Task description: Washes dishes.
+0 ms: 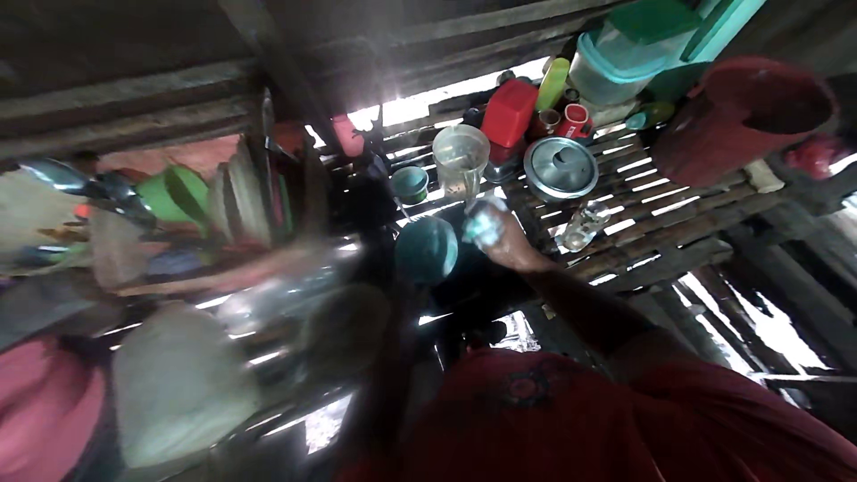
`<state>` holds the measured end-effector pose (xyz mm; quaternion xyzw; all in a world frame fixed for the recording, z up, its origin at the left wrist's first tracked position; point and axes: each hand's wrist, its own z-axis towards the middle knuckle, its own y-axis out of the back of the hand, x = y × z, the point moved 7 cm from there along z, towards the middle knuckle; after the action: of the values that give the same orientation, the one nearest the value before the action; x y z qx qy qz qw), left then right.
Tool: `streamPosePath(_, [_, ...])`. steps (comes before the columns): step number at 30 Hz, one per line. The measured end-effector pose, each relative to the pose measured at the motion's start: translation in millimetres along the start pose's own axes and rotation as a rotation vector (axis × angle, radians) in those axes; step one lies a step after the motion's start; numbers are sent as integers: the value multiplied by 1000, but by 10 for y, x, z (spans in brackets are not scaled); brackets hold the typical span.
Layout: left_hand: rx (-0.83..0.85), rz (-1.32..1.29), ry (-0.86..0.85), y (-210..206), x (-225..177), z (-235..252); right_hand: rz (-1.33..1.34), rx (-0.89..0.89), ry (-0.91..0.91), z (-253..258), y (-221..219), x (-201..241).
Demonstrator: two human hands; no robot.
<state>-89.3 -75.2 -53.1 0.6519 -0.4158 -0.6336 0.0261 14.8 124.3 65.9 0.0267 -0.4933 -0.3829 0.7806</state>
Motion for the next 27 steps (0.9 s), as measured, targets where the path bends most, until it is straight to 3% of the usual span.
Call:
streamPosePath(2, [126,227,6,-90,-128,-50,-61,76,216,-259,-265,80])
streamPosePath(5, [255,212,-110,-228,-294,-109,-267,119,364,-416,-592,254])
streamPosePath(6, [252,148,-156,-262,-318,-116,-222,100,290,-341,-575,249])
streamPosePath(9, [265,-38,-210,-304,-353,-119,90,35,-189,40,-347,60])
streamPosePath(11, [296,-3,-251,-289,-397,-113,297,44,-464,308,-261,-137])
streamPosePath(15, [298,-42,-169,-183,-568,-188,737,80,-875,206,-386,-263])
streamPosePath(18, [260,89,-37,-163,-542,-250,816,27,-888,-74,-618,-303])
streamPosePath(22, [200,179,28,-146,-361,-166,529,-6,-722,-402,-791,-235])
streamPosePath(24, [207,231,89,-158,-398,-146,437,-20,-743,-528,-807,-151])
streamPosePath(27, [197,74,32,-183,-393,-258,415,-21,-733,-575,-781,-134])
